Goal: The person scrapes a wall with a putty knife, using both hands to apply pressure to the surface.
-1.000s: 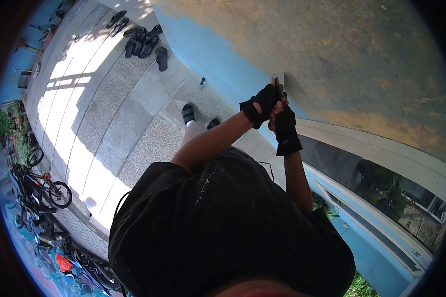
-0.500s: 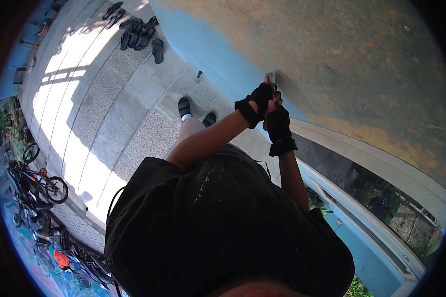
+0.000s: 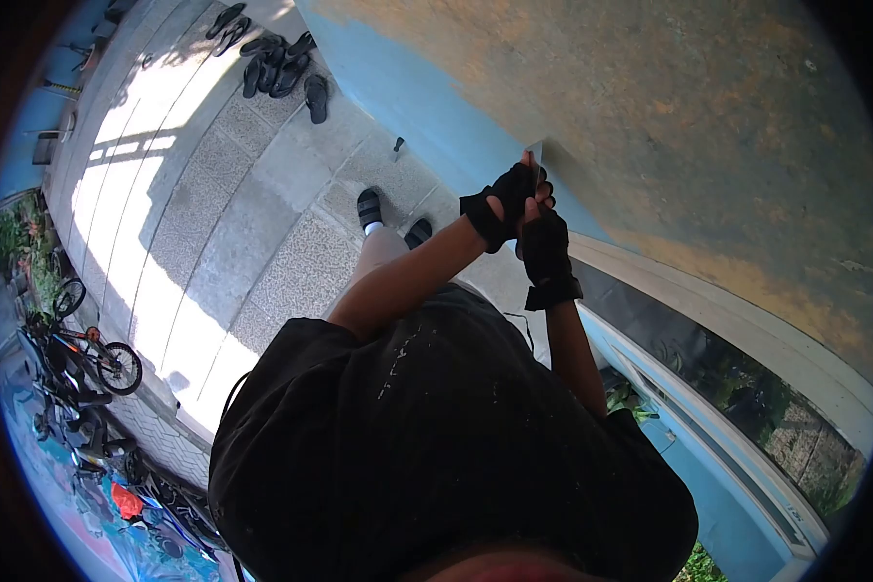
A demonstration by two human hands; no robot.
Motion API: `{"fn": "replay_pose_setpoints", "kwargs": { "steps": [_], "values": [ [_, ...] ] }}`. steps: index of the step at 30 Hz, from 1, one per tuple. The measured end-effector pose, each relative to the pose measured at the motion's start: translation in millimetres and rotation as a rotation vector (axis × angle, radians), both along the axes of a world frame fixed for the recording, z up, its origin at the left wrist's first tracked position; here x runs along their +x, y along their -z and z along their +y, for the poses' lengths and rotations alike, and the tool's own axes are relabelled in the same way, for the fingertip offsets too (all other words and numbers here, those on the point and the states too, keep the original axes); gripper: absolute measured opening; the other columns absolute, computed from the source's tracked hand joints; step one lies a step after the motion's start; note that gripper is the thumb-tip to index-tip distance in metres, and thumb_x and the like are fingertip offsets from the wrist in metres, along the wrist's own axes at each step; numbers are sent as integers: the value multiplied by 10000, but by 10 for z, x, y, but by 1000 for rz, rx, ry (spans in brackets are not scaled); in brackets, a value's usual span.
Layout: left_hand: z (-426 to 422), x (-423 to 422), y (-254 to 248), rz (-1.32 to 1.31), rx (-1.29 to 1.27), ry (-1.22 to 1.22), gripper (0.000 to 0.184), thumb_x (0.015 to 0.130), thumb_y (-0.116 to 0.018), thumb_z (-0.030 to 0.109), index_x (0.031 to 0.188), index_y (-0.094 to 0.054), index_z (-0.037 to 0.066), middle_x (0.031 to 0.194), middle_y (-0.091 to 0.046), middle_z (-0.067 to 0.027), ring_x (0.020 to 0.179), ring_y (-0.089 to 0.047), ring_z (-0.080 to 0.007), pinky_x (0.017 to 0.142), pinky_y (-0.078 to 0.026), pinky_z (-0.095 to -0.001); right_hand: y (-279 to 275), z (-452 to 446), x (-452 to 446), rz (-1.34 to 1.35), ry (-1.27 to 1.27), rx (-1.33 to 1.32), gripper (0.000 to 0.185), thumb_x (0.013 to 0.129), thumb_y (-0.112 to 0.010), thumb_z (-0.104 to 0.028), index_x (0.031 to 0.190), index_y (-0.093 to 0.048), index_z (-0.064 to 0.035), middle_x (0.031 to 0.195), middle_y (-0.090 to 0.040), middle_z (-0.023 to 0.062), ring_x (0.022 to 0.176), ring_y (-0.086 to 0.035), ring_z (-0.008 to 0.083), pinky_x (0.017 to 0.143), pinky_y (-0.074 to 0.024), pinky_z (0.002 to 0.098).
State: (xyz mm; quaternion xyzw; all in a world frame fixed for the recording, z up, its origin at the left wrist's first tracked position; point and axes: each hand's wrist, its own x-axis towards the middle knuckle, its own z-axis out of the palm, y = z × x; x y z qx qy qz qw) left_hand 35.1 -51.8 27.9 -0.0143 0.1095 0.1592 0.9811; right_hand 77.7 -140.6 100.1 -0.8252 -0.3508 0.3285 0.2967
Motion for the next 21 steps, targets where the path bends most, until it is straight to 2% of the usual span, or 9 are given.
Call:
{"fn": "replay_pose_setpoints", "kwargs": {
  "steps": [1,3,4,6,10,16,18,19,21],
  "values": [
    [-14,-2,-4,-3,6,7,488,949,-450,572,669,-402,175,639,-408,10,732,-463,-193,702,-424,-326,37,13,0,3,-3,0,353,999,-429,-314,1014,-625,-20,820,-650,199,757,-633,354,650,-475,432],
    [72,-5,35,-3,-5,-2,485,950,-451,567,673,-405,173,639,-408,10,736,-467,-195,707,-427,-323,65,75,11,-229,-139,-20,355,1003,-419,-311,992,-622,-20,782,-643,188,742,-632,353,626,-465,429],
    [102,-11,67,-1,-20,-4,481,952,-452,563,677,-407,170,640,-409,10,740,-471,-197,713,-429,-321,20,81,-21,-230,-133,-22,355,1003,-419,-311,992,-622,-20,782,-643,188,742,-632,353,626,-465,429],
    [98,2,57,8,4,-26,470,960,-443,550,689,-419,167,647,-412,9,733,-471,-199,725,-433,-326,-79,127,-89,10,31,55,339,1004,-415,-286,935,-618,-24,745,-623,192,714,-621,363,603,-457,440],
    [0,8,-99,60,7,29,472,959,-435,560,701,-422,166,657,-412,7,729,-460,-193,727,-434,-329,164,-62,50,-127,-7,63,316,1002,-418,-266,927,-607,-23,715,-609,191,685,-610,367,588,-448,443],
    [143,5,97,64,-23,-30,495,949,-407,602,711,-417,168,654,-397,19,741,-469,-180,706,-424,-322,85,131,31,33,-38,-71,319,1003,-409,-277,1026,-589,-14,818,-628,208,751,-620,361,630,-460,456],
    [223,19,218,59,-10,-23,500,949,-399,606,711,-415,166,645,-393,18,730,-468,-179,698,-420,-322,337,202,38,-216,-208,103,342,1003,-403,-290,1020,-605,-15,865,-634,219,797,-626,354,667,-462,471],
    [233,-4,254,61,0,-23,505,949,-392,611,711,-414,165,636,-388,16,719,-467,-179,690,-417,-322,345,172,29,-211,-208,104,342,1003,-403,-290,1020,-605,-15,865,-634,219,797,-626,354,667,-462,471],
    [84,30,210,40,-14,-45,507,952,-377,614,723,-411,163,617,-386,3,702,-465,-185,674,-408,-315,299,61,-19,-159,-4,102,426,1003,-418,-374,898,-623,-16,618,-596,104,567,-599,215,533,-439,350]
  ]
}}
